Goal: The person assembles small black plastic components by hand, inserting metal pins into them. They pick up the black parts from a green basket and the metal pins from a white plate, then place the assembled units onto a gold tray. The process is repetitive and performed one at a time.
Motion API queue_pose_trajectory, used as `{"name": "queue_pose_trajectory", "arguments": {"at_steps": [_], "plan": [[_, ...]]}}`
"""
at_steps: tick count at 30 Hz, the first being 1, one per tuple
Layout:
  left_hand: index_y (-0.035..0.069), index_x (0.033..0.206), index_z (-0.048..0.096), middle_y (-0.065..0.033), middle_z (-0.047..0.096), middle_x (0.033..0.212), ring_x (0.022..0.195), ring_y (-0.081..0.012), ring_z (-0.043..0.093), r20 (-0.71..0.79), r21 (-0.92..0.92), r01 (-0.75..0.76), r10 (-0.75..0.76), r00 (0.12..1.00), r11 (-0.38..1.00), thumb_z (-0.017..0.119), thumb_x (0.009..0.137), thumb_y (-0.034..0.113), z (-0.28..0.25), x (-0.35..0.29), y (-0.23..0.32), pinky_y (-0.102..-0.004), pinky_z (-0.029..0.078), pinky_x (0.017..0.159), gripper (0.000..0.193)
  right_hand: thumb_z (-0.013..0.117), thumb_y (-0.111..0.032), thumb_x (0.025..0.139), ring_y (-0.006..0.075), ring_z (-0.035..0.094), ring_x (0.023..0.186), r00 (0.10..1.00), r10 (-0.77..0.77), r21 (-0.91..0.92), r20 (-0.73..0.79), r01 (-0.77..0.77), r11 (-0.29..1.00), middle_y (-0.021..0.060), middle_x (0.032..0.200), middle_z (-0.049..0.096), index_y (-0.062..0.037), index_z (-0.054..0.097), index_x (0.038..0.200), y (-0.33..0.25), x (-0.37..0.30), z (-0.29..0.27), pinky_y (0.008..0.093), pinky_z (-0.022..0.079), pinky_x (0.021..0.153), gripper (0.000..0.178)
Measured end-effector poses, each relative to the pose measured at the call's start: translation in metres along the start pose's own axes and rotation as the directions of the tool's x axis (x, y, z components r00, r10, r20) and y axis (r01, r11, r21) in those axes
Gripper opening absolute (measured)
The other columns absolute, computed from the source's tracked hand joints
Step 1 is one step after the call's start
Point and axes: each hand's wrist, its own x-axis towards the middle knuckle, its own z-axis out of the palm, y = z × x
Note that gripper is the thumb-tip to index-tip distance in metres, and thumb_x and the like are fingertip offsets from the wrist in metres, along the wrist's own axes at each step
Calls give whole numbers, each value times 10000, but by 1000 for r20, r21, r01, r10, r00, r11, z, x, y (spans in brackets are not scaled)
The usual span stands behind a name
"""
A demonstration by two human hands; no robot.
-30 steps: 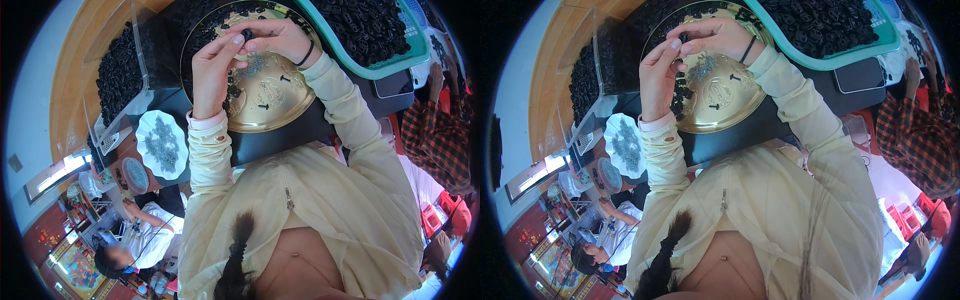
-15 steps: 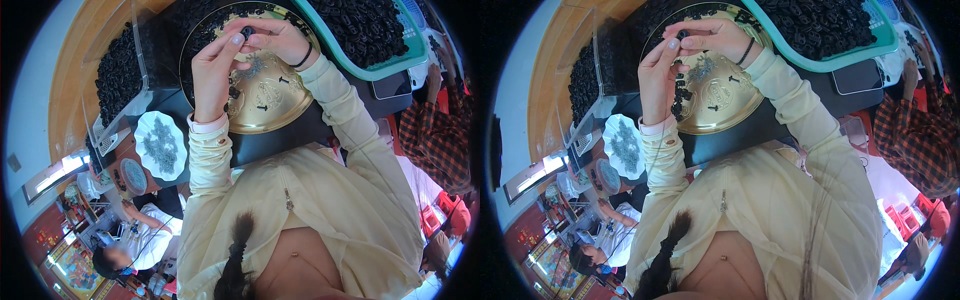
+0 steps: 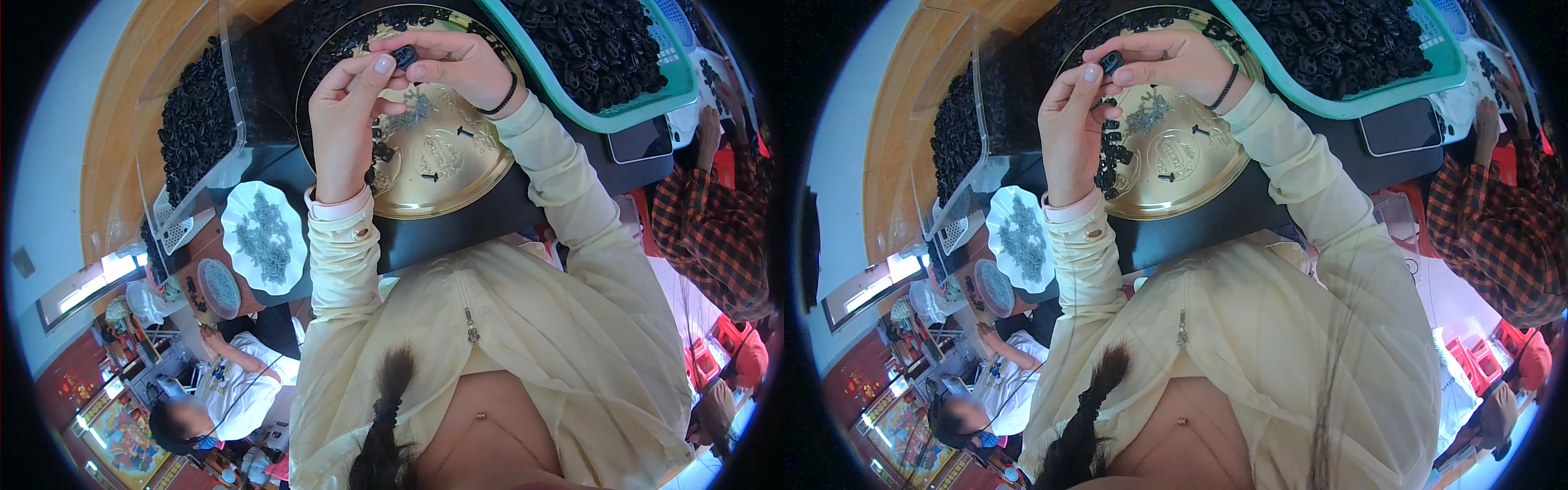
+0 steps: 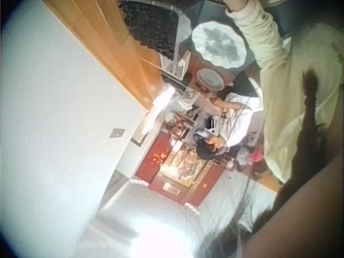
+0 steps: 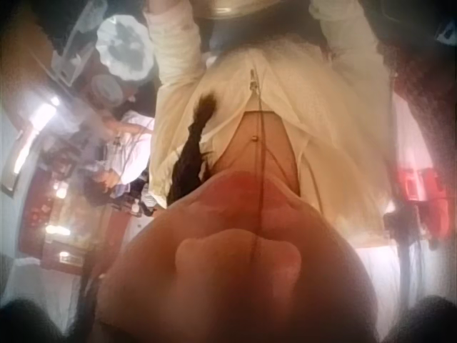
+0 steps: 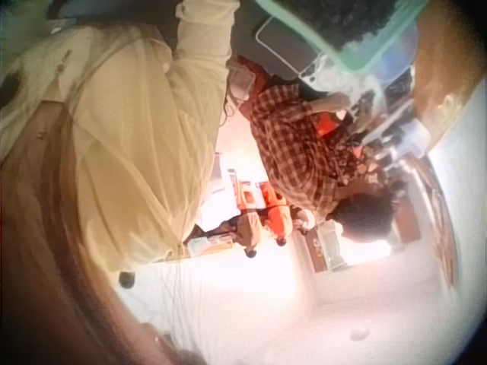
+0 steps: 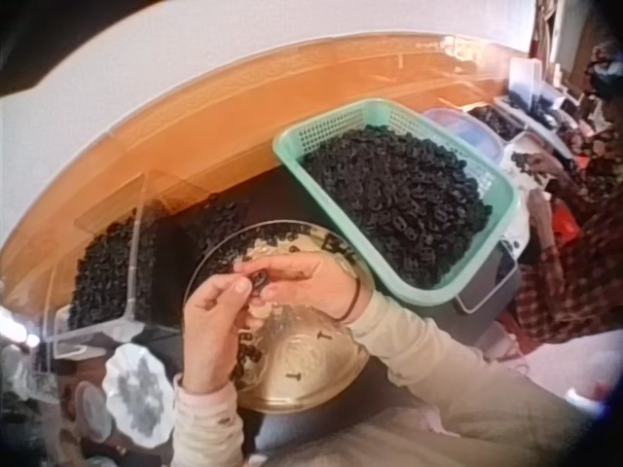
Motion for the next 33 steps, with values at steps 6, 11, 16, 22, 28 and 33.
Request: {"name": "queue_pose_trajectory", "arguments": {"at_steps": [6, 11, 16, 22, 28, 33], "plan": [[8, 953, 636, -66, 662, 822, 761, -105, 637, -29, 42, -12, 13, 999, 999, 643, 846, 140, 0, -1, 0, -213, 525, 579, 170, 568, -55, 868, 130, 595, 959, 991, 12, -130, -134, -29, 991, 77, 1111, 617, -5, 591, 1144, -15, -3, 15, 258, 472, 859, 282], [4, 963, 636, -74, 663, 835, 780, -116, 642, -22, 46, -34, 35, 999, 998, 644, 843, 132, 1, -3, 2, -218, 531, 587, 176, 557, -36, 868, 141, 597, 979, 991, -32, -260, -133, -3, 965, 85, 1111, 618, 7, 589, 1137, -20, -3, 19, 260, 475, 858, 274], [2, 996, 629, -90, 658, 900, 793, -121, 634, 7, -13, -35, 35, 999, 999, 605, 873, 155, 2, -4, 5, -226, 531, 586, 197, 548, -33, 870, 177, 573, 1055, 990, -33, -207, -134, 5, 978, 102, 1149, 594, 27, 575, 1135, -18, -3, 18, 302, 472, 884, 273], [20, 1039, 628, -64, 655, 961, 725, -91, 587, -94, 148, 36, -23, 995, 988, 542, 915, 221, -6, 3, 12, -189, 472, 573, 252, 351, -441, 952, 213, 524, 1127, 871, -150, 530, -467, 412, 741, 130, 1381, 390, -58, 190, 1417, -34, 7, 10, 334, 475, 902, 624], [103, 939, 699, -37, 658, 869, 628, -160, 575, 75, 917, -135, 170, 983, 375, 629, 809, 208, -16, 9, -17, -271, 460, 582, 181, 428, -292, 960, 221, 563, 1064, 900, -13, 409, -436, 210, 888, 146, 1325, 442, -75, 202, 1412, -19, 0, 4, 320, 495, 862, 549], [115, 893, 703, -73, 628, 854, 793, -260, 594, 220, 943, -271, 250, 943, 192, 657, 768, 229, -14, 12, -41, -344, 479, 703, 175, 478, -148, 929, 255, 580, 1011, 868, 68, -61, -492, -112, 992, 141, 1123, 589, -21, 505, 1202, -11, 2, 4, 327, 495, 820, 303]]}}
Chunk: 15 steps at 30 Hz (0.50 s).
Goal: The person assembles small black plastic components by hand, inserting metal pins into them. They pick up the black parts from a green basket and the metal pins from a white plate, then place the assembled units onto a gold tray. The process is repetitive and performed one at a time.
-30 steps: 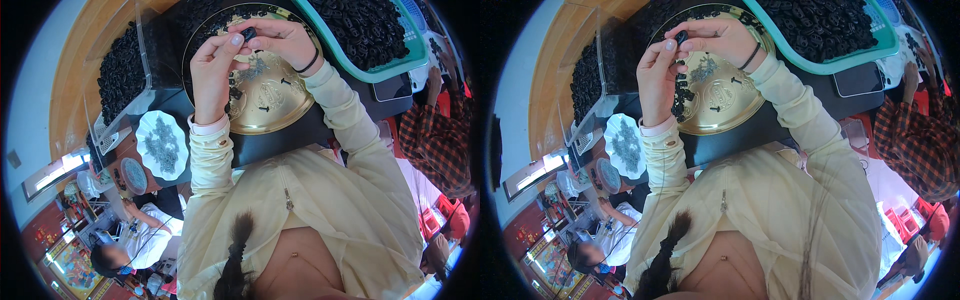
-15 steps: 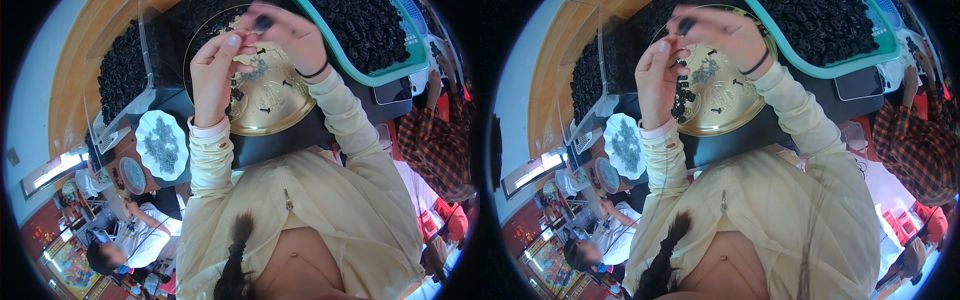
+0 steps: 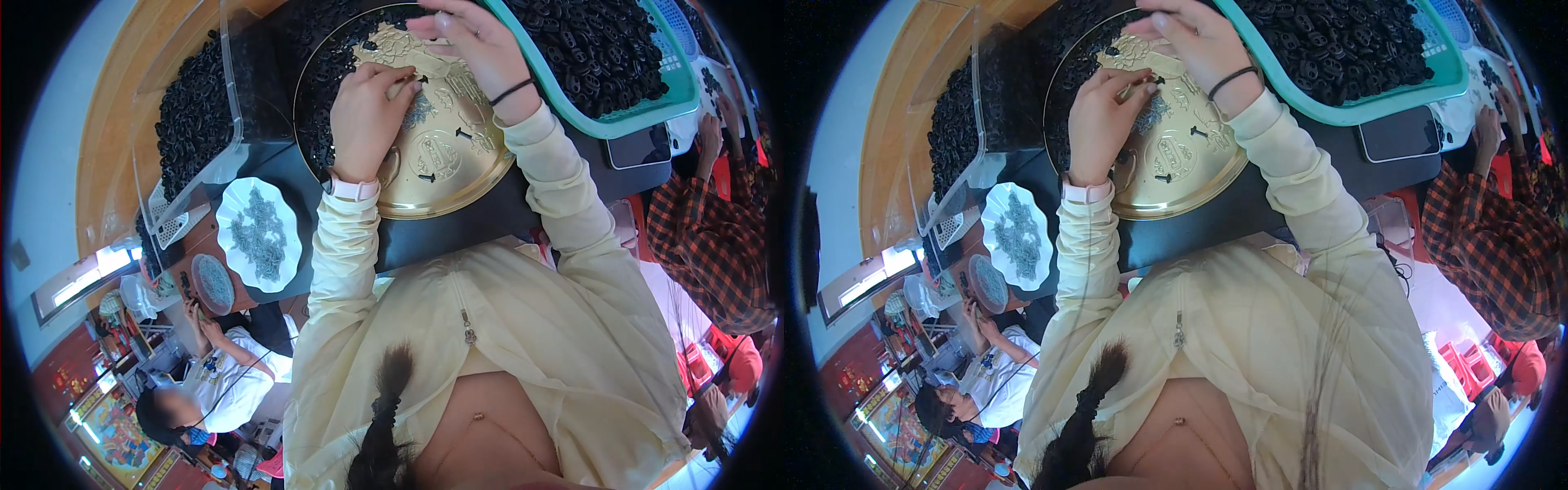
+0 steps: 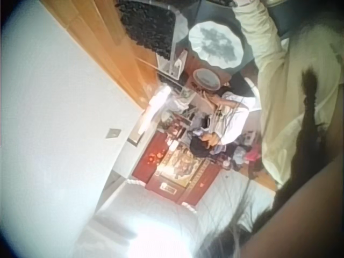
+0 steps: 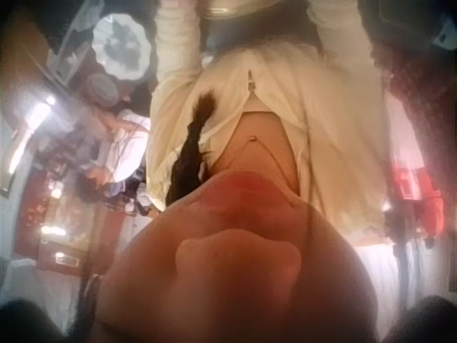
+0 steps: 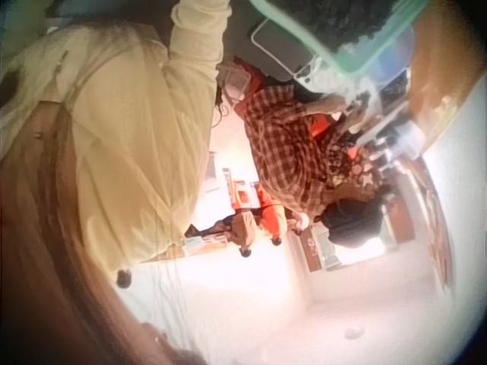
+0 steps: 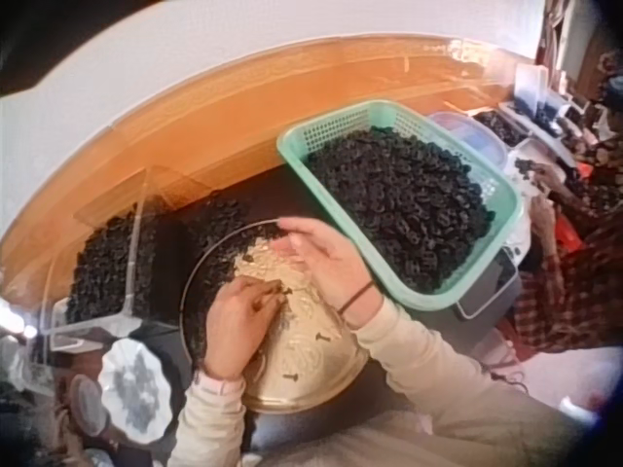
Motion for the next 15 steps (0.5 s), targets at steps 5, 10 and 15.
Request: {"name": "queue_pose_trajectory", "arguments": {"at_steps": [5, 10, 15], "plan": [[103, 892, 692, -77, 627, 873, 779, -273, 602, -152, 40, 64, -57, 987, 997, 632, 791, 198, -5, 4, -12, -344, 482, 681, 151, 592, -106, 813, 280, 554, 1017, 915, -383, -900, 129, 271, 342, 67, 1119, 592, -176, 628, 1094, 51, 12, -29, 335, 435, 905, 292], [116, 950, 691, -81, 619, 842, 651, -213, 567, -247, 86, 137, -113, 962, 987, 617, 826, 195, -14, 3, -29, -298, 456, 621, 164, 629, -159, 797, 261, 548, 970, 949, -277, -962, 150, 204, 182, 59, 1021, 612, -163, 652, 1054, 53, 12, -28, 345, 424, 903, 258], [127, 1009, 684, -55, 636, 847, 603, -132, 512, -32, -56, 148, -150, 988, 987, 648, 804, 174, -28, -1, -31, -252, 428, 581, 213, 545, -110, 847, 280, 573, 945, 939, -291, -961, 182, 232, 147, 125, 1024, 605, -62, 612, 1049, 34, 9, -22, 340, 473, 819, 218]]}}
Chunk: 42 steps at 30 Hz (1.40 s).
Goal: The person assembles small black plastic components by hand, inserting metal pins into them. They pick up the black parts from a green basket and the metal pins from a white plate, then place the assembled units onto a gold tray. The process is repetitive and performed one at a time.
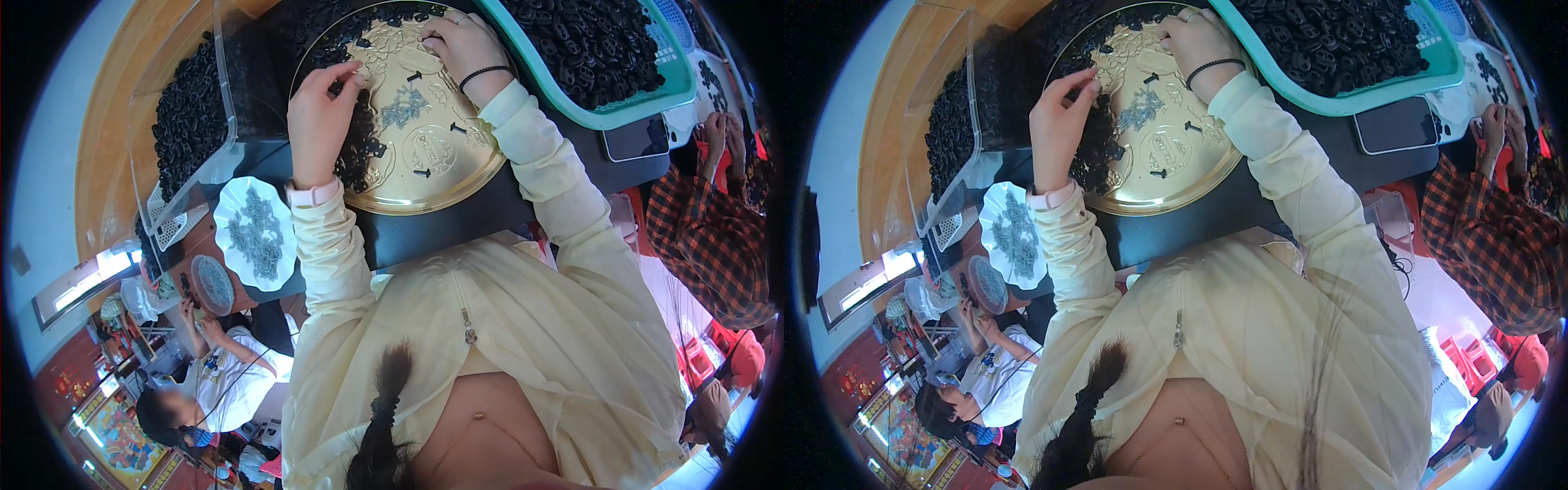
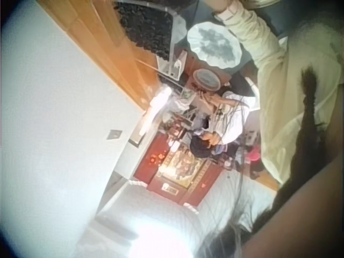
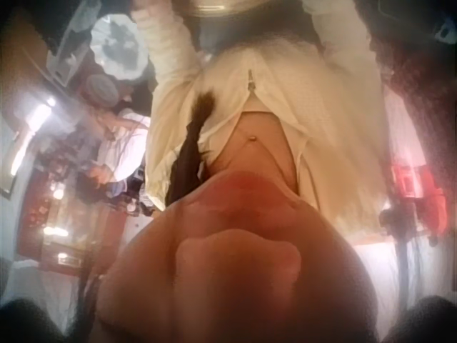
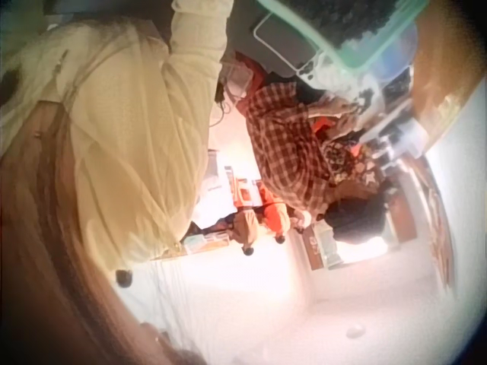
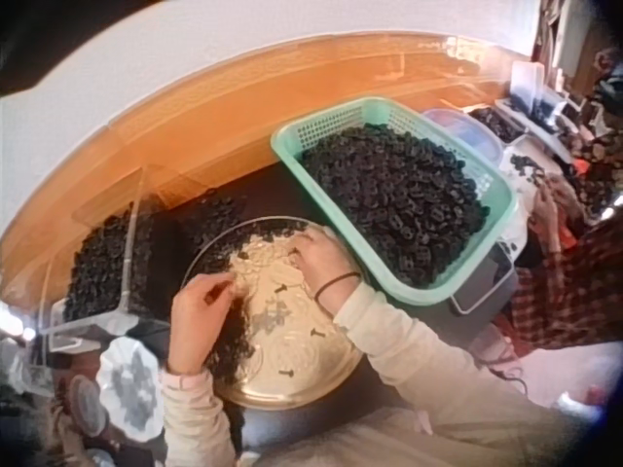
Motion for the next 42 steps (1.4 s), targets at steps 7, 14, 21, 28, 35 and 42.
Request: {"name": "queue_pose_trajectory", "arguments": {"at_steps": [7, 14, 21, 28, 35, 42], "plan": [[134, 980, 693, -54, 612, 819, 628, -175, 551, 214, 3, -125, 122, 969, 992, 658, 788, 166, 0, -10, 20, -264, 435, 579, 198, 503, -28, 826, 343, 553, 869, 989, 18, 81, -149, -6, 997, 186, 970, 557, -20, 586, 965, 0, 1, 5, 390, 455, 785, 162], [129, 905, 699, -54, 606, 826, 678, -213, 594, 161, 60, -144, 133, 978, 988, 663, 780, 204, 12, -12, 30, -293, 465, 604, 151, 488, -60, 883, 320, 577, 838, 980, 191, 492, -50, -142, 859, 196, 905, 574, 3, 542, 958, -23, 0, -22, 346, 461, 698, 112], [76, 852, 665, -52, 587, 805, 637, -183, 583, 194, 5, -69, 66, 979, 998, 680, 757, 184, 17, -14, 32, -288, 462, 585, 145, 528, -48, 857, 256, 605, 756, 979, 203, 589, 17, -174, 789, 142, 823, 607, -4, 529, 1020, -27, 0, -25, 326, 476, 668, 169], [47, 866, 628, -45, 592, 840, 614, -111, 537, 203, -125, -14, 39, 978, 992, 681, 756, 129, 14, -11, 25, -239, 439, 580, 147, 615, -192, 843, 138, 593, 830, 941, 224, 515, 254, -328, 792, 42, 961, 613, -127, 648, 1032, -19, -3, -11, 256, 506, 728, 202], [26, 890, 564, -37, 628, 921, 661, -48, 525, 69, -654, 104, -78, 995, 749, 657, 818, 75, 13, -9, 25, -175, 416, 574, 128, 587, -142, 862, 149, 622, 778, 970, 73, 757, 231, -226, 613, 39, 917, 625, -107, 621, 1055, -19, -8, -3, 263, 516, 719, 199], [34, 952, 583, -7, 635, 856, 597, -36, 516, -98, -641, 50, -146, 984, 766, 677, 816, 110, 13, -6, 30, -155, 365, 485, 182, 580, -87, 865, 148, 617, 894, 983, -93, 739, 159, -56, 672, 59, 954, 604, -67, 482, 1074, -26, -7, -5, 265, 508, 793, 231]]}}
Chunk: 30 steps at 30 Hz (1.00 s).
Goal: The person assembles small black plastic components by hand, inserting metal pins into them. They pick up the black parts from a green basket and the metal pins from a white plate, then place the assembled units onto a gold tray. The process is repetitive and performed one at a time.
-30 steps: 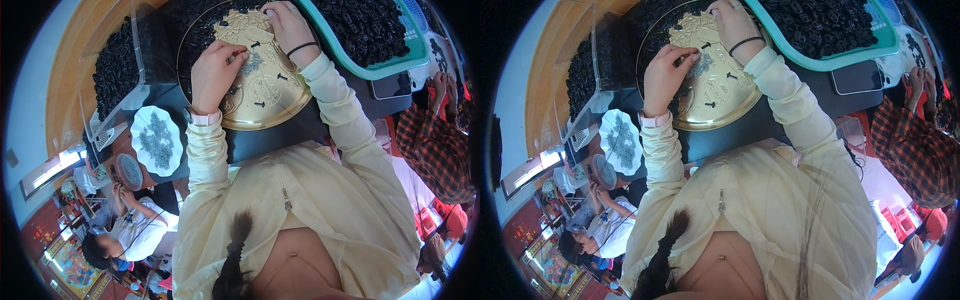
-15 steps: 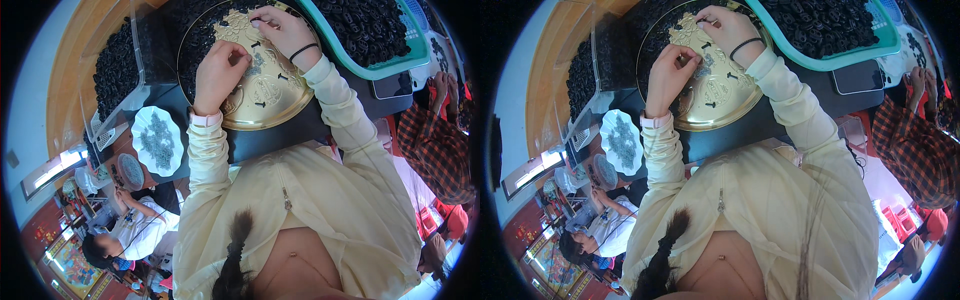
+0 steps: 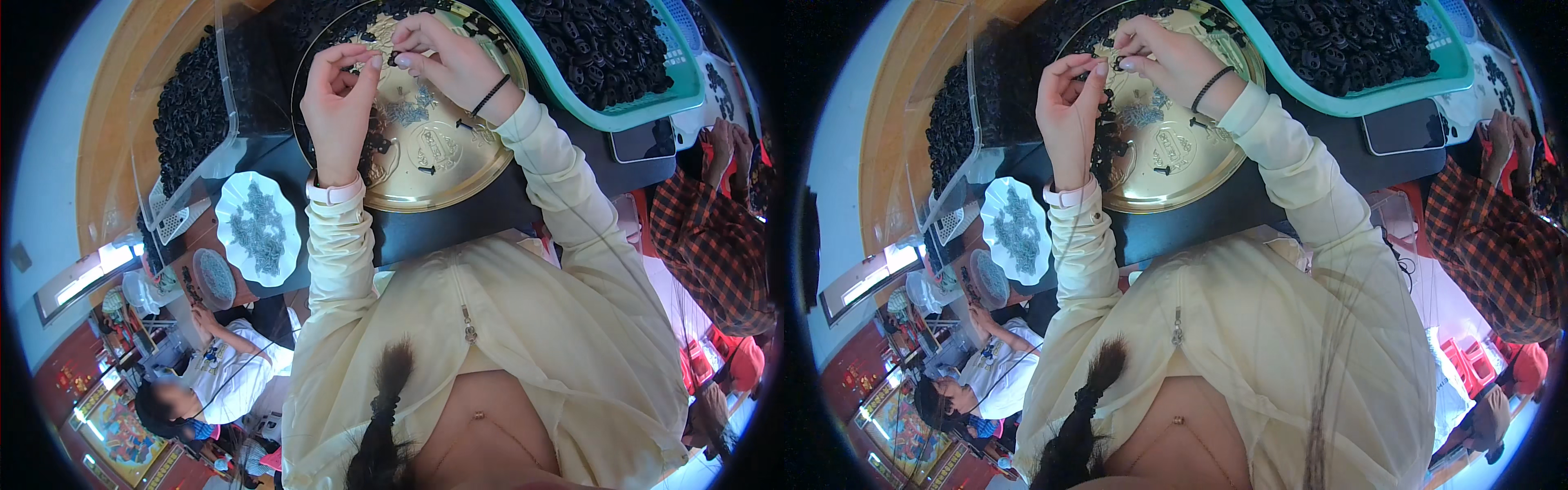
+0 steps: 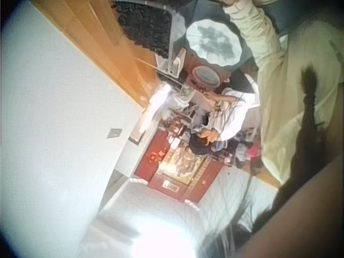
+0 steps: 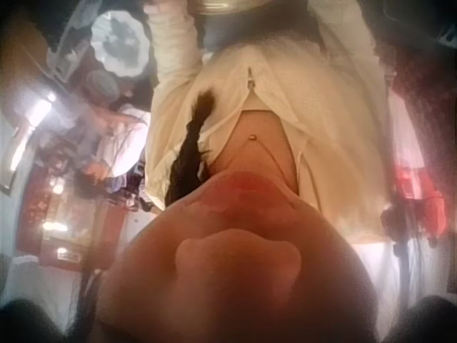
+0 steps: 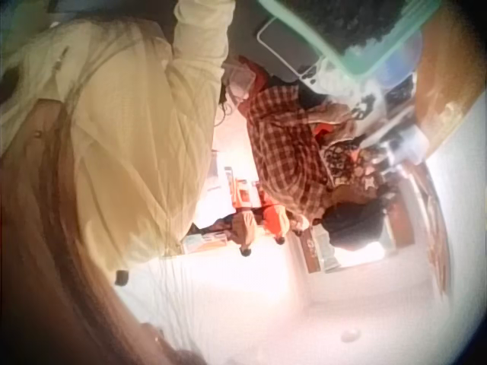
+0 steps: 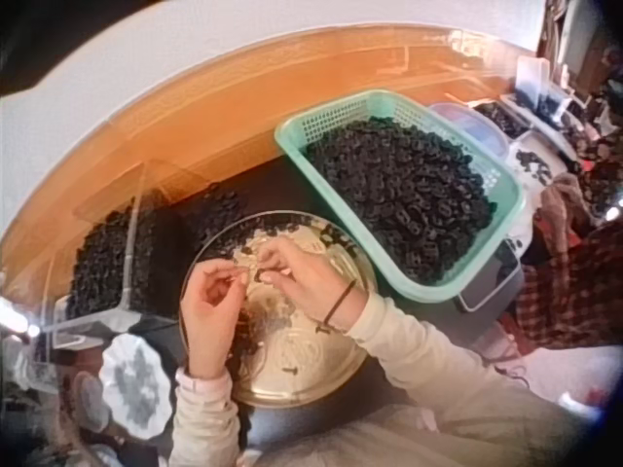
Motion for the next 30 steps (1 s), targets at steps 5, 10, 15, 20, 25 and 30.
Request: {"name": "queue_pose_trajectory", "arguments": {"at_steps": [5, 10, 15, 20, 25, 30], "plan": [[54, 979, 628, 7, 631, 808, 611, -32, 529, 67, 76, 57, -62, 996, 996, 674, 825, 151, -2, -1, 0, -152, 363, 487, 188, 574, -103, 860, 211, 630, 874, 998, -63, -56, -32, 61, 997, 76, 885, 614, -69, 456, 1013, 3, -1, 1, 308, 492, 763, 197], [55, 966, 638, 15, 623, 763, 615, -29, 531, 82, 85, 99, -106, 991, 991, 669, 829, 152, -2, -3, 2, -150, 367, 496, 170, 601, -92, 848, 177, 621, 899, 1000, -28, -112, 9, 29, 993, 56, 930, 596, -75, 459, 1025, 3, -1, -1, 278, 501, 782, 228], [49, 966, 629, 18, 608, 713, 614, -26, 528, 78, 135, 86, -97, 992, 987, 661, 836, 152, -3, -3, -2, -150, 372, 507, 169, 603, -94, 846, 177, 623, 896, 1000, -24, -108, 6, 24, 994, 55, 927, 594, -79, 458, 1019, 2, -1, 0, 282, 504, 768, 226], [47, 967, 626, 18, 600, 705, 621, -26, 530, 83, 156, 97, -111, 990, 983, 656, 840, 156, -3, -3, 0, -153, 379, 515, 170, 606, -101, 845, 171, 623, 891, 1000, -21, -115, -2, 20, 993, 50, 920, 592, -78, 457, 1011, 2, -1, -2, 280, 501, 763, 224], [48, 969, 630, 15, 604, 707, 624, -26, 534, 79, 137, 78, -89, 993, 987, 660, 837, 159, -3, -3, -1, -153, 380, 516, 175, 610, -115, 846, 167, 621, 884, 1000, -30, -117, 1, 30, 993, 41, 908, 588, -77, 459, 999, 3, 0, -3, 277, 498, 764, 219], [43, 963, 633, 16, 602, 707, 628, -27, 531, 80, 141, 98, -110, 991, 985, 664, 834, 160, -4, -3, 0, -155, 379, 526, 176, 614, -115, 843, 166, 620, 879, 1000, -11, -110, -1, 11, 994, 38, 895, 583, -79, 460, 996, 1, -1, -3, 277, 496, 765, 219]]}}
